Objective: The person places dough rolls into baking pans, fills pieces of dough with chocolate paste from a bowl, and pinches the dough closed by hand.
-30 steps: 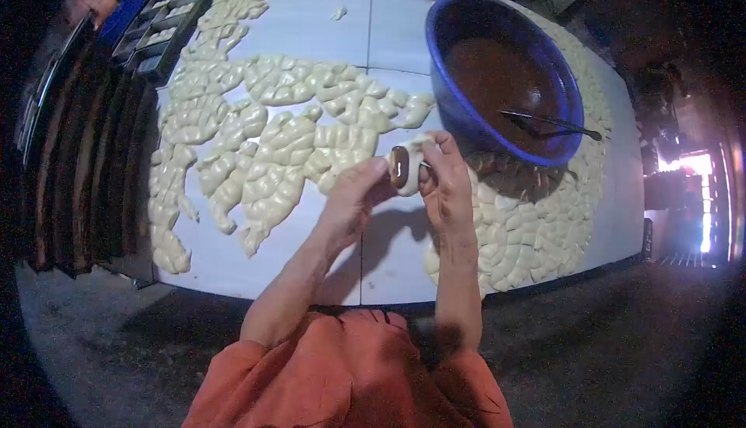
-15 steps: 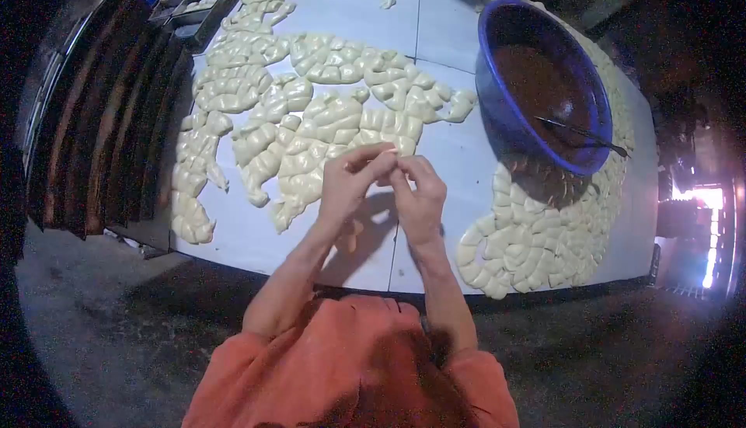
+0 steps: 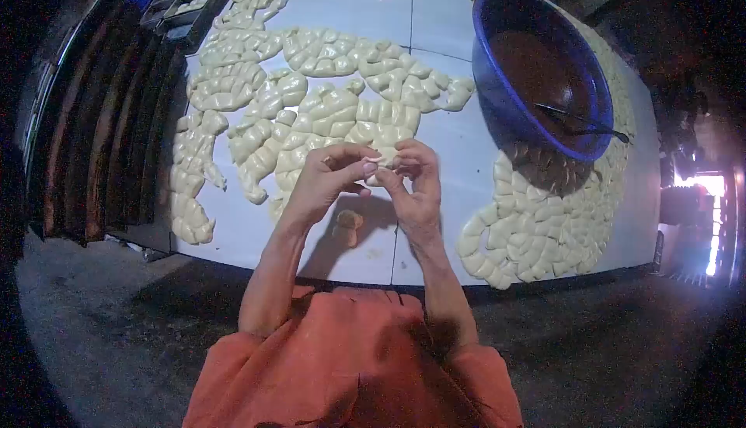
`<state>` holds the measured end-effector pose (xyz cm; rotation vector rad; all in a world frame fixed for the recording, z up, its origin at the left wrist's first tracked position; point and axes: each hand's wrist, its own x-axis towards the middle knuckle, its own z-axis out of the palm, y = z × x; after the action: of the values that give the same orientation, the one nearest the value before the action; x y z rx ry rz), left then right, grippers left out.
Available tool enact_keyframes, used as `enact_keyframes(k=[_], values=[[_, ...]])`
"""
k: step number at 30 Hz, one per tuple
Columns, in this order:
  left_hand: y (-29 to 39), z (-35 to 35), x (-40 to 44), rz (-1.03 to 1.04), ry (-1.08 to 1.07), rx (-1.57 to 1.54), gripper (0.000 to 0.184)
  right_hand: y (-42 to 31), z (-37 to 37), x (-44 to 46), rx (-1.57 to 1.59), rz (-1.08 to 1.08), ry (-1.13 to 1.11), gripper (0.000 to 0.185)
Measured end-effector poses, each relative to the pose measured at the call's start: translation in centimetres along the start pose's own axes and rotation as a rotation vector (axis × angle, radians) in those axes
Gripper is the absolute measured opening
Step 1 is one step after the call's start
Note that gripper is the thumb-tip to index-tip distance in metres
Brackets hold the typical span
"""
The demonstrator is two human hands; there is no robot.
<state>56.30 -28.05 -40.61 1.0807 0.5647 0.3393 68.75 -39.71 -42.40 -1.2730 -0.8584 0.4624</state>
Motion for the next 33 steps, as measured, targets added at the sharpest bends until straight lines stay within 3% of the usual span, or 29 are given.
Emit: enact_keyframes(k=[1,3,5,7,8,9,11,13,15,17,18,19,20,21,23,25,27,29,33], values=[[-0.3,0.1,-0.1,-0.006,0.002,-0.002,0.028,-0.3,0.8,-0.3,0.145,0.115,0.111,0.01],[-1.1,0.2,-0.3,0.019,0.017,-0.011,0.029,0.5,1.1,-0.3,0.059,0.057,0.143,0.012],[-1.2,0.1,-0.9,-0.002,-0.006,-0.007,0.031,1.7,0.6,-0.6,-0.357,-0.109,0.081,0.014],[-0.6,0.7,-1.6,-0.009,-0.009,0.118,0.033,1.1,0.6,-0.6,-0.47,-0.149,0.109,0.016],[0.2,0.3,-2.1,-0.188,-0.055,0.209,0.032,0.7,0.5,-0.7,-0.515,-0.009,0.06,0.015],[-0.4,0.1,-1.9,-0.198,-0.055,0.203,0.032,0.3,0.4,-0.9,-0.557,0.131,0.008,0.015],[-1.9,-0.3,-1.5,-0.006,0.079,0.241,0.031,-0.9,0.3,-1.3,-0.529,0.157,-0.005,0.016],[-1.7,-0.3,-2.2,-0.016,0.081,0.171,0.029,-3.1,0.6,-1.6,-0.556,-0.164,-0.135,0.022],[-2.0,-0.5,-2.9,-0.055,0.036,0.272,0.034,-2.5,-1.1,-3.5,-0.58,-0.144,-0.262,0.027],[-1.5,-0.6,-4.6,-0.038,0.064,0.364,0.04,-2.5,-2.3,-4.8,-0.521,-0.018,-0.296,0.029],[-1.1,-1.1,-5.6,0.078,0.008,0.577,0.043,-3.3,-3.0,-5.0,-0.459,0.143,-0.299,0.03],[-0.8,-1.9,-6.3,0.2,-0.048,0.79,0.048,-3.2,-3.6,-5.6,-0.462,0.146,-0.294,0.03],[-0.9,-2.6,-6.7,0.23,-0.103,1.094,0.058,-2.8,-4.1,-6.4,-0.286,0.346,-0.207,0.028],[-1.1,-2.8,-7.0,0.227,-0.105,1.093,0.058,-2.4,-4.5,-7.1,-0.104,0.541,-0.117,0.026],[-1.9,-3.0,-7.4,0.323,-0.188,1.237,0.057,-1.7,-4.7,-8.1,-0.103,0.58,-0.129,0.024],[-3.0,-2.8,-6.5,0.256,-0.264,1.261,0.051,-0.8,-4.7,-8.9,-0.206,0.673,-0.29,0.023],[-3.7,-2.0,-6.1,0.242,-0.241,1.251,0.045,-0.3,-4.0,-9.2,-0.393,0.582,-0.398,0.023],[-3.7,-1.8,-5.4,0.187,-0.272,1.284,0.04,-0.3,-3.2,-9.3,-0.575,0.212,-0.483,0.022],[-4.3,-2.3,-5.1,0.286,-0.339,1.286,0.031,-2.3,-2.0,-8.7,-0.578,0.351,-0.503,0.022]])
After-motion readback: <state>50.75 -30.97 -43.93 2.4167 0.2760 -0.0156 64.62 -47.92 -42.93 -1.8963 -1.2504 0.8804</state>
